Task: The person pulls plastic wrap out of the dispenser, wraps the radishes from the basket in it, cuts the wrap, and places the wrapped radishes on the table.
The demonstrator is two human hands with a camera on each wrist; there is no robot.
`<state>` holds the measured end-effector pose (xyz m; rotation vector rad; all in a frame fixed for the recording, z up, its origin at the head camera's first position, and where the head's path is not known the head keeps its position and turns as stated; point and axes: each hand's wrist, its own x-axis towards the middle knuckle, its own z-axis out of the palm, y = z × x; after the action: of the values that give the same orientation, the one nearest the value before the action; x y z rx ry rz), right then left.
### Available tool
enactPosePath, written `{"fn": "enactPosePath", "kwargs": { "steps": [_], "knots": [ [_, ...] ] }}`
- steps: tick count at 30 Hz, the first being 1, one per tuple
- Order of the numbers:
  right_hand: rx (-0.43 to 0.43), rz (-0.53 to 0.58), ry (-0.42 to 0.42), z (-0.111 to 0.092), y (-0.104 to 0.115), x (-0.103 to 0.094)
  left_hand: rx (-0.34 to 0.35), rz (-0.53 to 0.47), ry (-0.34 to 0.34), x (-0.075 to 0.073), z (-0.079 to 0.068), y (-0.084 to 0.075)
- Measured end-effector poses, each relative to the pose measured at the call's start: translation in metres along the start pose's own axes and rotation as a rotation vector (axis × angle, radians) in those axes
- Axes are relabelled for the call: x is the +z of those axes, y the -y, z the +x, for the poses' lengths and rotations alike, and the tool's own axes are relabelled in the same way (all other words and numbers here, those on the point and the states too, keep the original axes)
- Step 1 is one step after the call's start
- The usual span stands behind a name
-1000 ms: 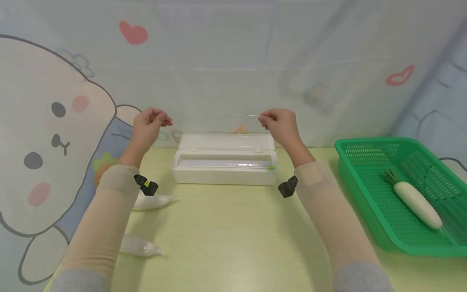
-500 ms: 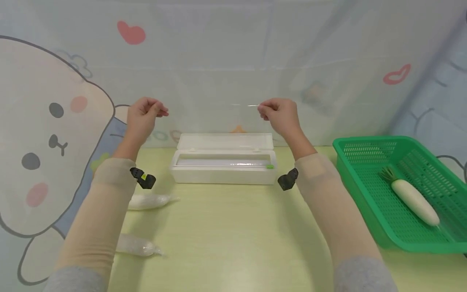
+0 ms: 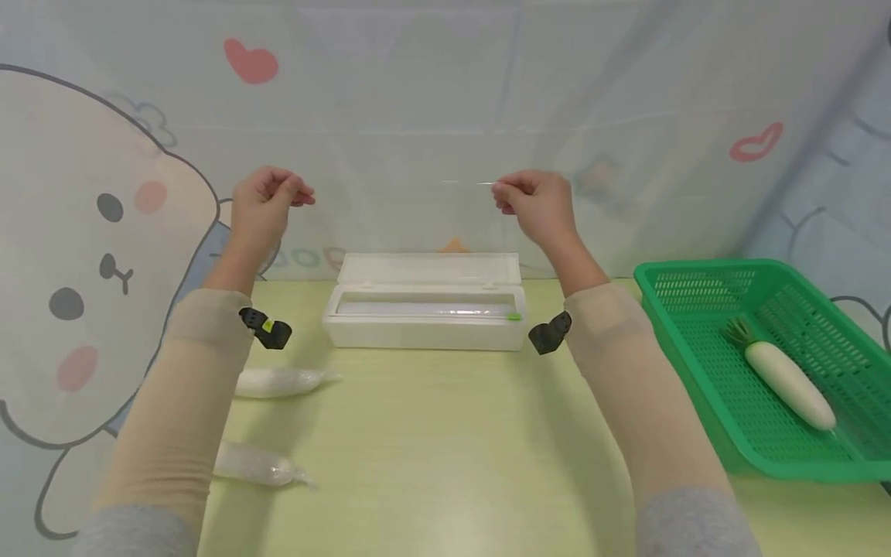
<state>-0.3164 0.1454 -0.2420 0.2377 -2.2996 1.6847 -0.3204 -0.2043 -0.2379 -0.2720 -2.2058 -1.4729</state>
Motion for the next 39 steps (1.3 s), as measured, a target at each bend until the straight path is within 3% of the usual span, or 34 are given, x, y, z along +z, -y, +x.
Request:
{"fn": "enactPosePath", "kwargs": {
  "steps": [9, 18, 26, 33, 39],
  "knots": [
    [-0.003, 0.058, 0.0, 0.003, 0.011, -0.003, 0.024, -0.038, -0.012, -0.005, 0.003, -0.012],
    [-0.02, 0.147, 0.016, 0.003, 0.023, 0.002, 0.031, -0.025, -0.046, -0.013, 0.006, -0.013],
    [-0.034, 0.176, 0.033, -0.002, 0.026, 0.002, 0.039, -0.09, -0.027, -0.022, 0.002, -0.016],
    [-0.106, 0.181, 0.107, -0.024, 0.023, 0.006, 0.059, -0.092, -0.019, -0.045, -0.026, -0.015],
    [-0.131, 0.155, 0.195, -0.055, 0.022, 0.003, 0.069, -0.008, 0.041, -0.068, -0.07, -0.014]
  ]
}}
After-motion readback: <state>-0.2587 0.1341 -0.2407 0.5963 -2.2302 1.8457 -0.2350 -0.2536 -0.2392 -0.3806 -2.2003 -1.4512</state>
